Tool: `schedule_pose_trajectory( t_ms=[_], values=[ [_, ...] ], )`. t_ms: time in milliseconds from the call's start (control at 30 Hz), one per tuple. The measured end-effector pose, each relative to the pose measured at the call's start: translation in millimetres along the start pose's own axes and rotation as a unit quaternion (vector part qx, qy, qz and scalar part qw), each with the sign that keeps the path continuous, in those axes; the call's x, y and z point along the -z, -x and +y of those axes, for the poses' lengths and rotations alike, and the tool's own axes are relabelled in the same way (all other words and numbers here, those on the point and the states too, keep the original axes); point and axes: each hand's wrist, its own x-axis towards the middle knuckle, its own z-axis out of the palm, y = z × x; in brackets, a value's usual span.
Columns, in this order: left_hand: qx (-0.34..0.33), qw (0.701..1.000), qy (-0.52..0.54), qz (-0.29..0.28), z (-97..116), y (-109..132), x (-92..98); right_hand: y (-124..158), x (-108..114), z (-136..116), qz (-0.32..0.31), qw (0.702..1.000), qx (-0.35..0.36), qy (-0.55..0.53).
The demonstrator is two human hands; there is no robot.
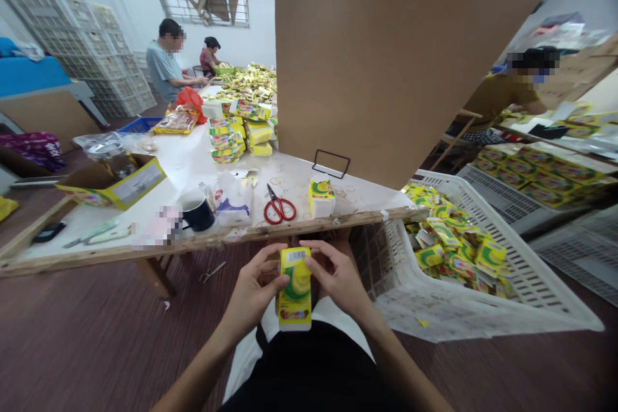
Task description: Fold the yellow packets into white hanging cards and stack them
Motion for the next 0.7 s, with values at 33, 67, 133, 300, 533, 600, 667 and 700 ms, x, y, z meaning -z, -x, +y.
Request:
schedule_pose_trajectory(
  t_ms=[33, 67, 133, 300, 533, 600, 667, 700],
  values=[
    [0.001, 1.0, 0.0, -0.002, -0.5, -0.5, -0.4, 0.1, 1.8, 1.4, 0.005, 0.999, 0.001, -0.034],
    [0.0, 1.0, -0.003, -0.002, -1.4, -1.3, -1.8, 0.1, 2.9, 2.9, 0.01, 0.998, -0.005, -0.07],
    [-0.007, 1.0, -0.009, -0.003, -3.6, -3.8, -7.0, 0.1, 4.1, 5.6, 0.013, 0.99, -0.026, -0.135],
    [-0.014, 1.0, -0.005, -0.012, -3.1, -9.7, -20.9, -0.1, 15.1, 6.2, 0.026, 0.984, -0.02, -0.173],
    [-0.005, 0.997, -0.046, -0.057, 3.4, -15.7, -30.7, 3.5, 23.8, 4.4, 0.056, 0.989, -0.026, -0.131],
    [-0.02, 0.997, -0.058, -0.044, 7.5, -22.9, -40.0, 4.9, 34.8, 2.6, 0.078, 0.992, -0.008, -0.103],
    [-0.05, 0.998, -0.032, -0.035, 16.6, -27.9, -50.3, 7.5, 60.9, 0.7, 0.162, 0.986, 0.038, -0.012],
    [-0.069, 0.997, -0.003, -0.034, 22.9, -27.3, -54.6, 8.7, 79.1, 0.2, 0.233, 0.968, 0.072, 0.061]
  ],
)
